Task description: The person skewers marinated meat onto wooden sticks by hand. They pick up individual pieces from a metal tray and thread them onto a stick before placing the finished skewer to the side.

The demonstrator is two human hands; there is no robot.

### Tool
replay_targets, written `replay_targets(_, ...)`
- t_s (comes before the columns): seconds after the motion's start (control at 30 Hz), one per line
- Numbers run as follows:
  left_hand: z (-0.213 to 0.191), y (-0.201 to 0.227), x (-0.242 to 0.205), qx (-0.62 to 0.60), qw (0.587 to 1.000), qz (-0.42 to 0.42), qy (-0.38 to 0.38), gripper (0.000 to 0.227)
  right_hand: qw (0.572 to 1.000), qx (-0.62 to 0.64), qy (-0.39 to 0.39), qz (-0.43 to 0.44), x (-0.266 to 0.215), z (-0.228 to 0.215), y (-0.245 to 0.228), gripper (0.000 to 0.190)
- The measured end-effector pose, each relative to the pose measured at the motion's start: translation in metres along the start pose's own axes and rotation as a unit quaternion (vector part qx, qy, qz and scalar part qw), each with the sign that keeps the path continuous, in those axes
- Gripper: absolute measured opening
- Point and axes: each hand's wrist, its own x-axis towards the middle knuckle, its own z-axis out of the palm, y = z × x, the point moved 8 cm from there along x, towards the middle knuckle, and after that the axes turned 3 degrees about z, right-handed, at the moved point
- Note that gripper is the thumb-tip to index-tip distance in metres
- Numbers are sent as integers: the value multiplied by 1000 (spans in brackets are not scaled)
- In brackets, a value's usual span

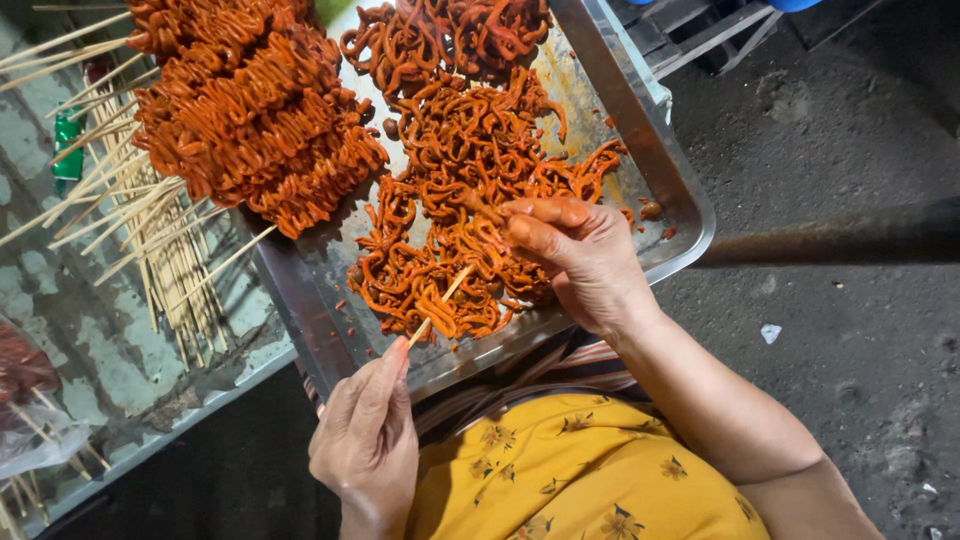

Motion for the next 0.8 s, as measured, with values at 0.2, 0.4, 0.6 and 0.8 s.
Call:
replay_targets(0.2, -1, 1, 1, 23, 999, 8, -21, 32, 999, -41, -14, -27, 0, 1, -6, 23)
replay_targets(0.4, 0, 1, 0, 13, 1000, 11, -14, 32, 999, 9, 28, 26, 2, -6, 1, 21)
replay_targets(0.6, -2, 1, 0, 28, 999, 11, -26, 33, 999, -39, -19, -18, -4, 2, -11, 24)
replay_targets(0.8, -4, 3, 1, 29, 999, 17, -31, 37, 992, -94, -33, -74, -6, 7, -19, 23)
